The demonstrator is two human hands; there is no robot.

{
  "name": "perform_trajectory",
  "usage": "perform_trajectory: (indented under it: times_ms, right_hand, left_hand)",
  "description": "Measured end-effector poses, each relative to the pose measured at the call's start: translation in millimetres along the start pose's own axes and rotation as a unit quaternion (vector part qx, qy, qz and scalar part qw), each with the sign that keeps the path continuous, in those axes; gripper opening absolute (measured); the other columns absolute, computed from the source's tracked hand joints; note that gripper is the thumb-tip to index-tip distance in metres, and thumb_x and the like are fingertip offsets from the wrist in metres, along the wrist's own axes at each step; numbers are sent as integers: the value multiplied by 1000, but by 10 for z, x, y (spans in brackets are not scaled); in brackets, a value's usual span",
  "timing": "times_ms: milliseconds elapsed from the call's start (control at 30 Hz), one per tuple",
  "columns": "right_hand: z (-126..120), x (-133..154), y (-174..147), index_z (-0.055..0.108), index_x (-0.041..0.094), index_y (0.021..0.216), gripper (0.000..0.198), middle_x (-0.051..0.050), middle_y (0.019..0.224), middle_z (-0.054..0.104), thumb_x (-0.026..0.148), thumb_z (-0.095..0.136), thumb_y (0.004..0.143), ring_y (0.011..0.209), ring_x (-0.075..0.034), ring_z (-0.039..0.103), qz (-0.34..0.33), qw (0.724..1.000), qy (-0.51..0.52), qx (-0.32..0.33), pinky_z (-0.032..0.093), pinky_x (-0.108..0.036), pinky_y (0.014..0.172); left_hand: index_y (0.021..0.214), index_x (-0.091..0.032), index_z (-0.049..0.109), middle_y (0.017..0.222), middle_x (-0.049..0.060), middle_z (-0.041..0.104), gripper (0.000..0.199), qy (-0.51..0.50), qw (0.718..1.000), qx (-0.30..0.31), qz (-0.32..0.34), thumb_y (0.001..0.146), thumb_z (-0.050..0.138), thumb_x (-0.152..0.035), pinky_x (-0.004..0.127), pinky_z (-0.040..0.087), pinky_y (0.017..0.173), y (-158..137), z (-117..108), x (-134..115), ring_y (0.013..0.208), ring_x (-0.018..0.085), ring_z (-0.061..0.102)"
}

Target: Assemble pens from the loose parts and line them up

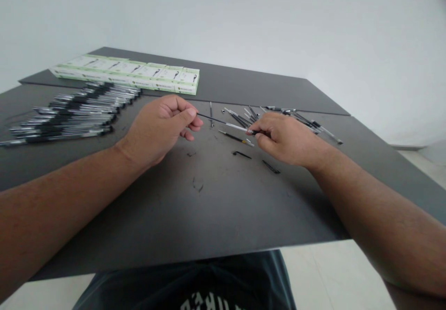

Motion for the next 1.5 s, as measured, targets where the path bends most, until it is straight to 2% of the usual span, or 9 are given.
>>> perform_trajectory:
  times_ms: [433,600,1500]
  right_hand:
    - [3,65,0,81,17,113,31,-11,105,80,18,57,94,98,-26,70,-19,1000,14,22,53,-38,91]
    - [18,60,1,82,16,113,33,-12,104,80,19,56,94,98,-28,71,-23,999,13,21,53,-40,91]
    - [-10,73,8,82,18,113,32,-10,103,79,20,56,94,98,-26,71,-14,1000,0,28,53,-38,90]
  left_hand:
    - [89,-20,69,84,6,79,21,13,1000,-7,5,89,77,-39,28,60,57,-18,-8,-15,73,19,72]
    - [89,-21,68,85,6,79,23,6,1000,6,-13,89,79,-42,29,60,59,-17,-2,4,73,19,71]
    - [88,-21,68,83,6,76,20,-11,1000,11,-16,89,78,-38,30,60,59,-38,15,-21,72,19,70]
Point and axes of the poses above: each hand's wrist, its own y-axis towards the middle knuckle, its own z-axis out of the palm, x = y × z, the point moved 5 cm from there along y, towards the middle knuckle
